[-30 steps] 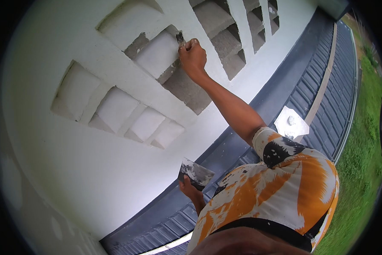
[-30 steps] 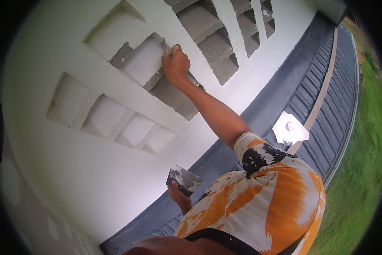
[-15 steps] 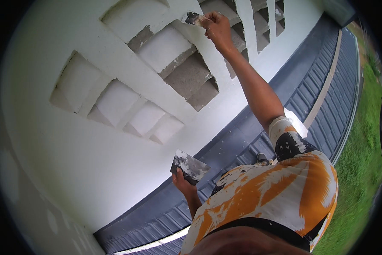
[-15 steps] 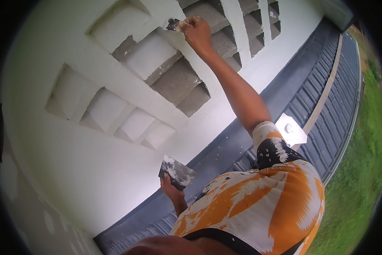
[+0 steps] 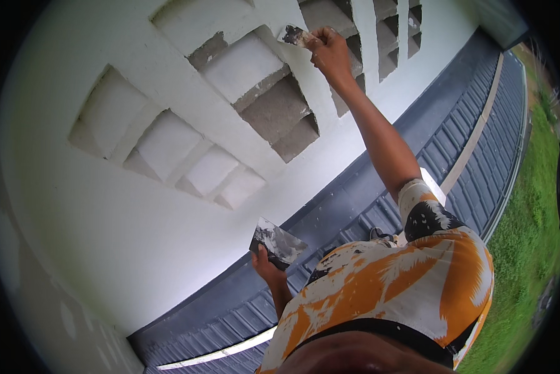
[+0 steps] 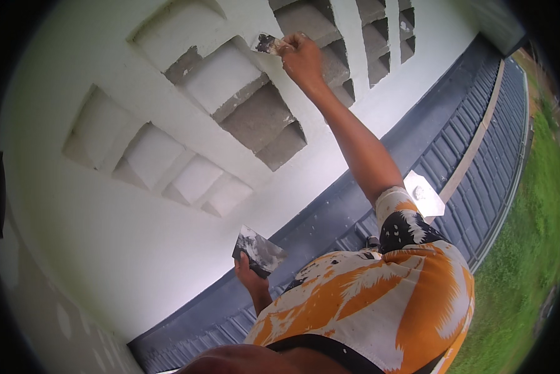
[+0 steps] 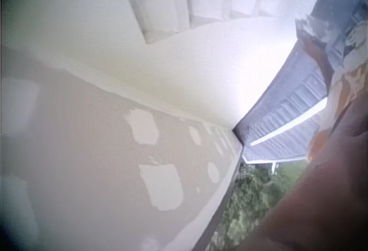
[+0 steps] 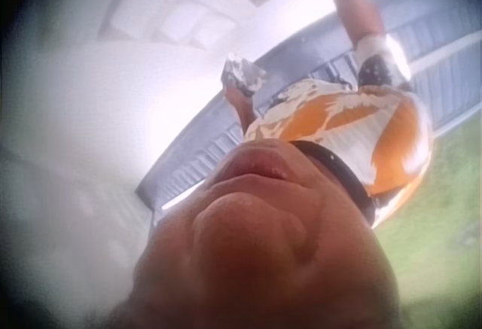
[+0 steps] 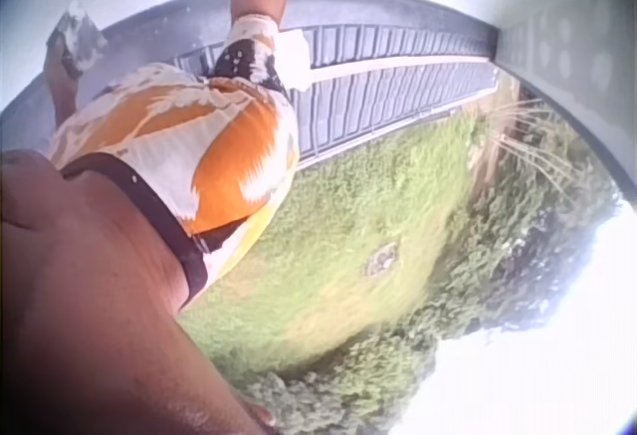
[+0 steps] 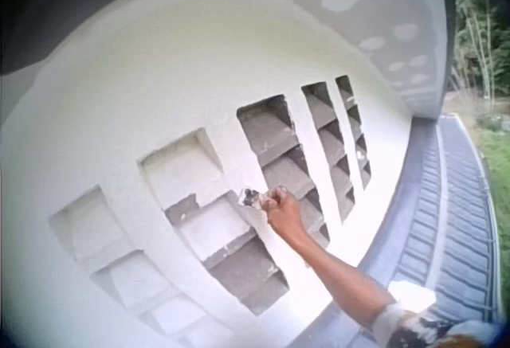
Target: The person applies white plaster to a decorative wall section with recessed rectangular panels using a small trowel and a larger hawk. They repeatedly scoop plaster from the hawk and smooth it into the panel edges and corners.
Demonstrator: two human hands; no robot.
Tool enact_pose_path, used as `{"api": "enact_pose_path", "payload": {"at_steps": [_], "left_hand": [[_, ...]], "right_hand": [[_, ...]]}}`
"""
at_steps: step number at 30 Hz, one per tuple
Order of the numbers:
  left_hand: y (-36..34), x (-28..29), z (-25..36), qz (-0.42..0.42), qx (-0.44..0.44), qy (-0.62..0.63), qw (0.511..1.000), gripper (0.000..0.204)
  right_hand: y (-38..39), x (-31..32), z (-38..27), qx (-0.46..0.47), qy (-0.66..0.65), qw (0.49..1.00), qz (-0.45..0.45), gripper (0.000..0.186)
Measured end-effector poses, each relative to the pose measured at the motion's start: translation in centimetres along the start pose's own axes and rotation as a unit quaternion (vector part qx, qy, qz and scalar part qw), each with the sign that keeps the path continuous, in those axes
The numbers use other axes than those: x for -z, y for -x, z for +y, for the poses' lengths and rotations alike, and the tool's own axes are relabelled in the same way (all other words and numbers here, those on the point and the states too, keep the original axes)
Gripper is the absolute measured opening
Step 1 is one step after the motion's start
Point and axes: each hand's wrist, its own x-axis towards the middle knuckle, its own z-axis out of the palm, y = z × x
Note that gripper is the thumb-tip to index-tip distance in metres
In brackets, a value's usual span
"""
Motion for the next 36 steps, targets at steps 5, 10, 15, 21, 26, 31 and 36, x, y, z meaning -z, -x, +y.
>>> {"api": "enact_pose_path", "payload": {"at_steps": [5,10,15,21,26,31,36], "left_hand": [[-0.2,-0.7,0.1,-0.014,-0.002,-0.004,1.000,0.024],[0.2,-1.3,0.0,-0.009,0.001,0.009,1.000,0.026],[0.2,-1.0,-0.2,-0.003,0.000,-0.014,1.000,0.025],[0.2,-1.3,0.9,-0.008,-0.017,-0.017,1.000,0.028],[0.0,-0.5,1.0,-0.007,-0.018,-0.017,1.000,0.030],[0.2,0.0,1.3,-0.007,-0.017,-0.015,1.000,0.031],[0.0,-0.1,1.7,-0.018,-0.020,-0.021,0.999,0.032]], "right_hand": [[0.6,-1.7,-2.3,-0.001,-0.078,0.997,-0.025,0.015],[4.7,-2.0,-1.5,-0.002,0.012,0.999,-0.033,0.017],[5.6,-6.2,-2.5,-0.001,0.175,0.984,0.030,0.021],[4.0,-8.4,-3.2,-0.021,0.131,0.988,0.077,0.019],[4.1,-8.1,-2.3,-0.041,0.158,0.981,0.099,0.020],[7.3,-6.0,-0.6,-0.094,0.102,0.988,0.069,0.021],[8.0,-5.6,-3.2,-0.071,0.055,0.994,0.062,0.021]]}}
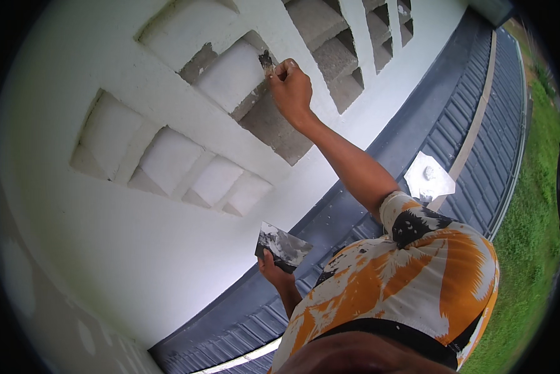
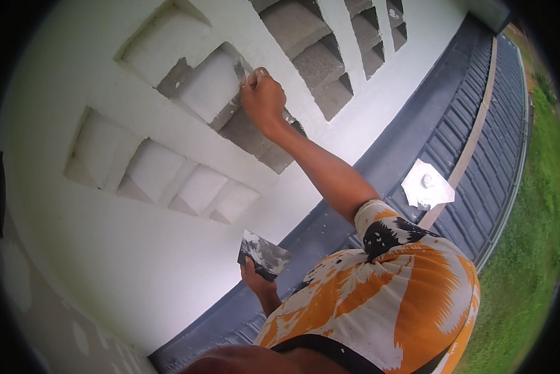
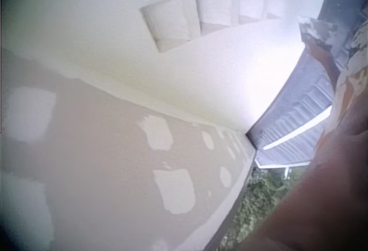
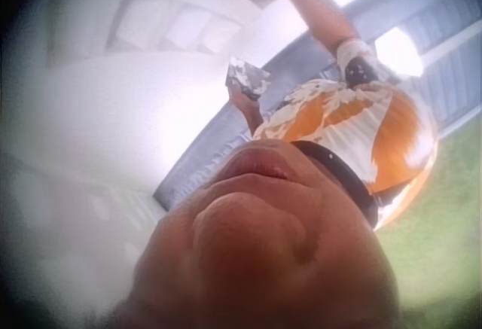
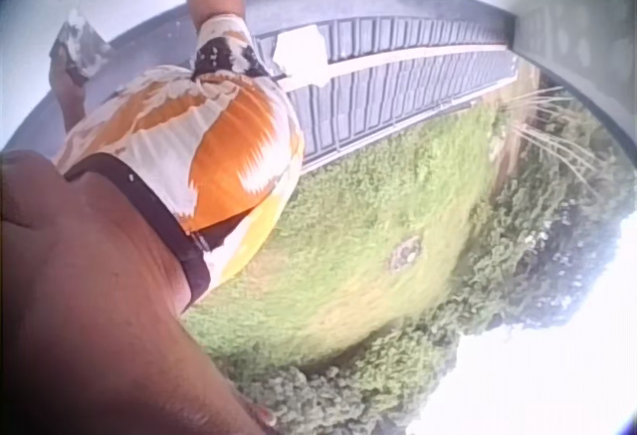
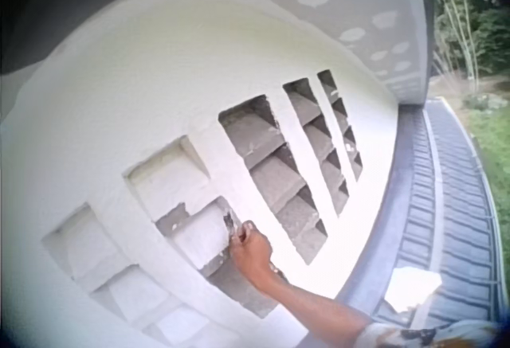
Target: The person applies white plaster to a decorative wall section with recessed rectangular panels using a small trowel and a larger hawk. They repeatedly scoop plaster from the hawk and smooth it into the panel edges and corners.
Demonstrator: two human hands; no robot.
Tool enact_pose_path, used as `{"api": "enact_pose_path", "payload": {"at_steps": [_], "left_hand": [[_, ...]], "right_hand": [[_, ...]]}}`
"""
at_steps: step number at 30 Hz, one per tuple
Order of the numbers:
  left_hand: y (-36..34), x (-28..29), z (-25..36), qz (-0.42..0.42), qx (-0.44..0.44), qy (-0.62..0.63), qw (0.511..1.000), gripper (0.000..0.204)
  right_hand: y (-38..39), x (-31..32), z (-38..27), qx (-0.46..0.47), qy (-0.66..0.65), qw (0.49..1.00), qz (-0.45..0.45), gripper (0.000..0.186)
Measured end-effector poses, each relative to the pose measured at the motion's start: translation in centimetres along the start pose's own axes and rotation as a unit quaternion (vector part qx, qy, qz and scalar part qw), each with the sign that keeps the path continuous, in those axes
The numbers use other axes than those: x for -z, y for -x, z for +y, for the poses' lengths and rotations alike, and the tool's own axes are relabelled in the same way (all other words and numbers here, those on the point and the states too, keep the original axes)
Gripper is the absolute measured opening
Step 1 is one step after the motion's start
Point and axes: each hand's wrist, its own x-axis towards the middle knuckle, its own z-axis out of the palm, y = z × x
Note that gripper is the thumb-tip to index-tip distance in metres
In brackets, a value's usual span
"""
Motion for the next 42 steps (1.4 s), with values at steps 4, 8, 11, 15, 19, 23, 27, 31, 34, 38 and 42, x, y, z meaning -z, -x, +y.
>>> {"api": "enact_pose_path", "payload": {"at_steps": [4,8,11,15,19,23,27,31,34,38,42], "left_hand": [[0.2,-0.7,0.4,-0.004,0.000,-0.007,1.000,0.032],[0.2,-0.9,0.0,0.002,0.007,-0.002,1.000,0.033],[0.1,-0.7,-0.1,-0.007,0.008,0.004,1.000,0.033],[0.5,-0.2,0.2,-0.018,0.005,0.000,1.000,0.033],[-0.3,-3.8,2.5,-0.049,0.038,0.115,0.991,0.037],[-3.4,-8.1,4.1,-0.093,0.091,0.183,0.974,0.040],[-4.3,-10.3,5.1,-0.117,0.106,0.201,0.967,0.034],[-4.2,-8.9,5.6,-0.095,0.116,0.265,0.952,0.022],[-4.3,-7.9,5.6,-0.112,0.097,0.266,0.953,0.027],[-3.5,-6.9,5.1,-0.161,0.087,0.238,0.954,0.038],[-0.9,-10.0,6.4,-0.058,0.068,0.194,0.977,0.033]], "right_hand": [[-3.0,-1.5,-1.8,0.049,0.028,0.998,0.011,0.019],[-4.1,-2.2,-0.5,0.029,0.032,0.998,0.037,0.018],[-2.5,-1.5,0.7,-0.007,0.010,0.999,0.033,0.018],[0.7,1.4,1.7,-0.051,-0.016,0.999,0.001,0.020],[4.1,6.7,0.0,-0.161,-0.236,0.916,-0.282,0.016],[7.6,9.5,-1.7,-0.363,-0.254,0.661,-0.605,0.006],[7.9,10.1,-0.6,-0.379,-0.184,0.620,-0.662,0.007],[5.7,10.2,-0.8,-0.191,-0.108,0.843,-0.492,0.013],[3.0,6.1,0.1,-0.018,-0.085,0.963,-0.254,0.017],[-0.9,0.8,-2.1,0.008,0.024,0.993,-0.116,0.019],[-2.9,-2.0,-0.6,0.014,0.065,0.997,-0.037,0.021]]}}
